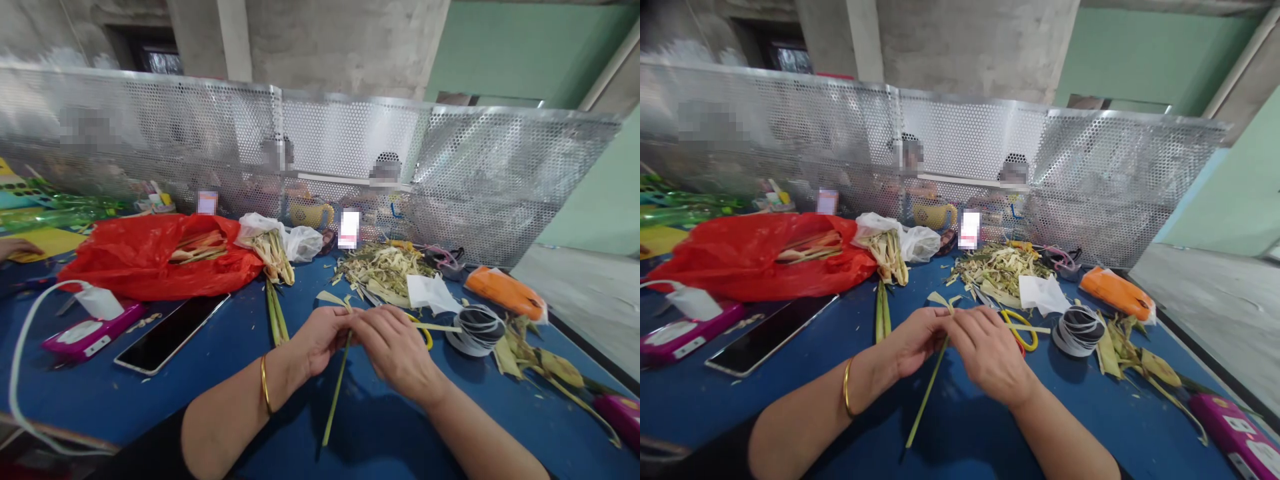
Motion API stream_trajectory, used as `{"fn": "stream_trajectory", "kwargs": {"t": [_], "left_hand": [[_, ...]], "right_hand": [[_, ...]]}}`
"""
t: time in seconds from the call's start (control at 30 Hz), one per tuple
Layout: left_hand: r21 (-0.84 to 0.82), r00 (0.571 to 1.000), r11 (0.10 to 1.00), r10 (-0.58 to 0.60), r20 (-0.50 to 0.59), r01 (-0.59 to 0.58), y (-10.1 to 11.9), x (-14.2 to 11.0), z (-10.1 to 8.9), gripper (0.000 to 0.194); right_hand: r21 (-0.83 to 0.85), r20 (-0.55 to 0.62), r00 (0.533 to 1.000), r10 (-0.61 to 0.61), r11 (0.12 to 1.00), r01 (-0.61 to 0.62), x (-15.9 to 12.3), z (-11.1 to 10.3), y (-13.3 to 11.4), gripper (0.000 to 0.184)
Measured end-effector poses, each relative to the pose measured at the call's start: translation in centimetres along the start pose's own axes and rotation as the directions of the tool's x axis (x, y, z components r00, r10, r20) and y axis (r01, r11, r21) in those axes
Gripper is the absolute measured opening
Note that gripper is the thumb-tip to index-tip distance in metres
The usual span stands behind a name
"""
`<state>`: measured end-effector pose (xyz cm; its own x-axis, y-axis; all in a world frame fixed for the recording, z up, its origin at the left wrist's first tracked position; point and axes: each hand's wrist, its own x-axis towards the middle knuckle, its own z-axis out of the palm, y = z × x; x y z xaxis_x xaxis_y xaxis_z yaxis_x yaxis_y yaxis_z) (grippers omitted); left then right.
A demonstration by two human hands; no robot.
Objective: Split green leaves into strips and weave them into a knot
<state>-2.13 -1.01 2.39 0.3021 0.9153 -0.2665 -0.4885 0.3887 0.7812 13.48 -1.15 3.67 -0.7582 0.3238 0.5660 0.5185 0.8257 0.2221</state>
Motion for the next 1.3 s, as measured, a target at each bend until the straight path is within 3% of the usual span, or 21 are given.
{"fn": "stream_trajectory", "kwargs": {"t": [0.13, 0.3, 0.43, 0.67, 0.93, 1.3], "left_hand": [[0.095, 0.999, 0.995, 0.029, -0.040, -0.025, 0.3, 0.0, 0.2, 0.011], [0.228, 0.999, 0.974, 0.025, -0.026, -0.018, 0.6, -0.3, 0.3, 0.018], [0.280, 0.995, 0.959, -0.070, 0.068, 0.048, 0.5, -0.5, 0.0, 0.020], [0.263, 0.988, 0.962, -0.102, 0.114, 0.069, 0.4, -0.4, -0.2, 0.024], [0.288, 0.997, 0.954, -0.076, -0.027, 0.081, -0.2, 0.0, -0.1, 0.014], [0.312, 0.998, 0.949, -0.017, -0.058, 0.034, -0.4, -0.3, 0.2, 0.011]], "right_hand": [[-0.119, 0.032, 0.973, 0.230, 0.967, -0.225, -0.1, 0.1, 1.6, 0.016], [-0.006, 0.149, 0.943, 0.298, 0.954, -0.301, -0.4, 0.0, 2.8, 0.023], [-0.008, 0.142, 0.919, 0.369, 0.928, -0.372, -0.5, -0.1, 2.9, 0.022], [0.016, 0.202, 0.891, 0.406, 0.908, -0.418, -0.5, 0.0, 3.0, 0.023], [0.008, 0.276, 0.870, 0.409, 0.904, -0.428, -0.3, 0.1, 2.7, 0.022], [0.152, 0.326, 0.850, 0.414, 0.864, -0.480, -0.6, 0.3, 3.0, 0.023]]}}
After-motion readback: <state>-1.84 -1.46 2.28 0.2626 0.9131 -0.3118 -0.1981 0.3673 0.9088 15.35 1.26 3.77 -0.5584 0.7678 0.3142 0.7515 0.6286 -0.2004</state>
